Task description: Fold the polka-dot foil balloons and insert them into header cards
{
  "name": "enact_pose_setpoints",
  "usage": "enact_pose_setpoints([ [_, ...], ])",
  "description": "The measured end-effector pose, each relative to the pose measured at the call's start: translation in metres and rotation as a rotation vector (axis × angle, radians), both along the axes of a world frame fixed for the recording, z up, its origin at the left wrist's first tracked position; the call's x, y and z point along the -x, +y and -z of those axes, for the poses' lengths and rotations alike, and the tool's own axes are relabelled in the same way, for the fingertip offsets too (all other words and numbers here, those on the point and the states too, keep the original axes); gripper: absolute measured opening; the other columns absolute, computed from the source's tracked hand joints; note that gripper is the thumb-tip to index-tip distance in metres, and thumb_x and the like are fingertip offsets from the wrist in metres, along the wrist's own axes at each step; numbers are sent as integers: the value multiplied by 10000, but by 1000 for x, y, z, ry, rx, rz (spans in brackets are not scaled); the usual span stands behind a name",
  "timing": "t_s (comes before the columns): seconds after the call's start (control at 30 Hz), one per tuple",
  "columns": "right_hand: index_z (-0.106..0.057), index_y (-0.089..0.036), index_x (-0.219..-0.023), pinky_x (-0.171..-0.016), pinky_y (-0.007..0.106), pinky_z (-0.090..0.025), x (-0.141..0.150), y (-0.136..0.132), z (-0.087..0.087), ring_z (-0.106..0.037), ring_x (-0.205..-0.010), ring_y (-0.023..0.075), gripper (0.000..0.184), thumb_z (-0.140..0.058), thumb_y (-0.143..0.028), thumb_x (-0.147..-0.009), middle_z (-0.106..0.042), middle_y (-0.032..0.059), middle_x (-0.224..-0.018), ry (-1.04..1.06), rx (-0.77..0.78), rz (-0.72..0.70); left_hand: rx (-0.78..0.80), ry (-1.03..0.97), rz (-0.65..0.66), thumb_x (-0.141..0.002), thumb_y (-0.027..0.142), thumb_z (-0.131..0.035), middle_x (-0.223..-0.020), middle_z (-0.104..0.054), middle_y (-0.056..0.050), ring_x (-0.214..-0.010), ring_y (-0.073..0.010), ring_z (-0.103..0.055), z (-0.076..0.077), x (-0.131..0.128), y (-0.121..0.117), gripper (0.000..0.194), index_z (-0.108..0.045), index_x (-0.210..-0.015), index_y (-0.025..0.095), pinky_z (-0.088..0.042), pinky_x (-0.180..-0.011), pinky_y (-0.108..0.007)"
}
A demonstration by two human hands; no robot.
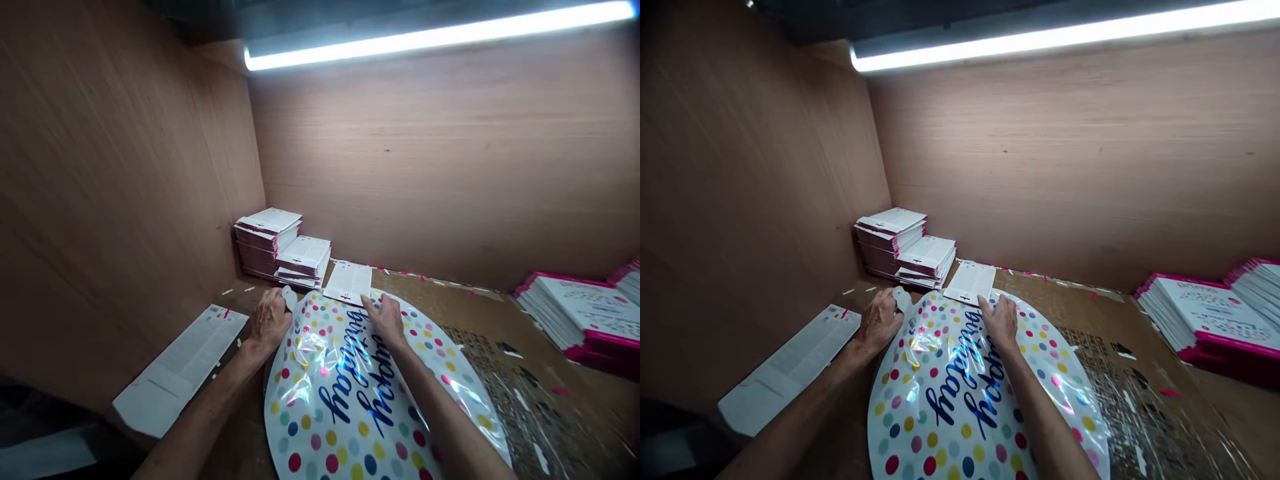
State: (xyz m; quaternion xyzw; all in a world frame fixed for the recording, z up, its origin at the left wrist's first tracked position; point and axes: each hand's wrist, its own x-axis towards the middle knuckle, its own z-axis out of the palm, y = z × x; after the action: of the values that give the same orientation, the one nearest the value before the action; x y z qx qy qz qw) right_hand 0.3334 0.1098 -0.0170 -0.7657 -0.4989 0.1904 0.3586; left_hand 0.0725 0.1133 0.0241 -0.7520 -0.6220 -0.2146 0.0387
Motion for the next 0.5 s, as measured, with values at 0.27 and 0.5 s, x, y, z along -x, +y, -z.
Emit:
enact_pose_setpoints([
  [0.27,-587,-29,-1168,-964,486,-449,-7,89,2,-550,-1214,413,698,-828,-393,-623,-558,320,-1280,-119,193,48,298,-480,550,-760,385,-711,-966,-770,-48,-862,-231,-716,-14,-15,41,244,-772,-965,267,-548,-752,-289],
  [0.5,-670,-148,-984,-764,342,-545,-54,80,25,-699,-939,290,454,-770,-447,-658,-733,129,-1002,128,43,-96,-45,-439,558,-890,368,-582,-953,-766,-76,-856,-225,-709,-40,-5,51,264,-758,-1021,221,-545,-768,-306],
])
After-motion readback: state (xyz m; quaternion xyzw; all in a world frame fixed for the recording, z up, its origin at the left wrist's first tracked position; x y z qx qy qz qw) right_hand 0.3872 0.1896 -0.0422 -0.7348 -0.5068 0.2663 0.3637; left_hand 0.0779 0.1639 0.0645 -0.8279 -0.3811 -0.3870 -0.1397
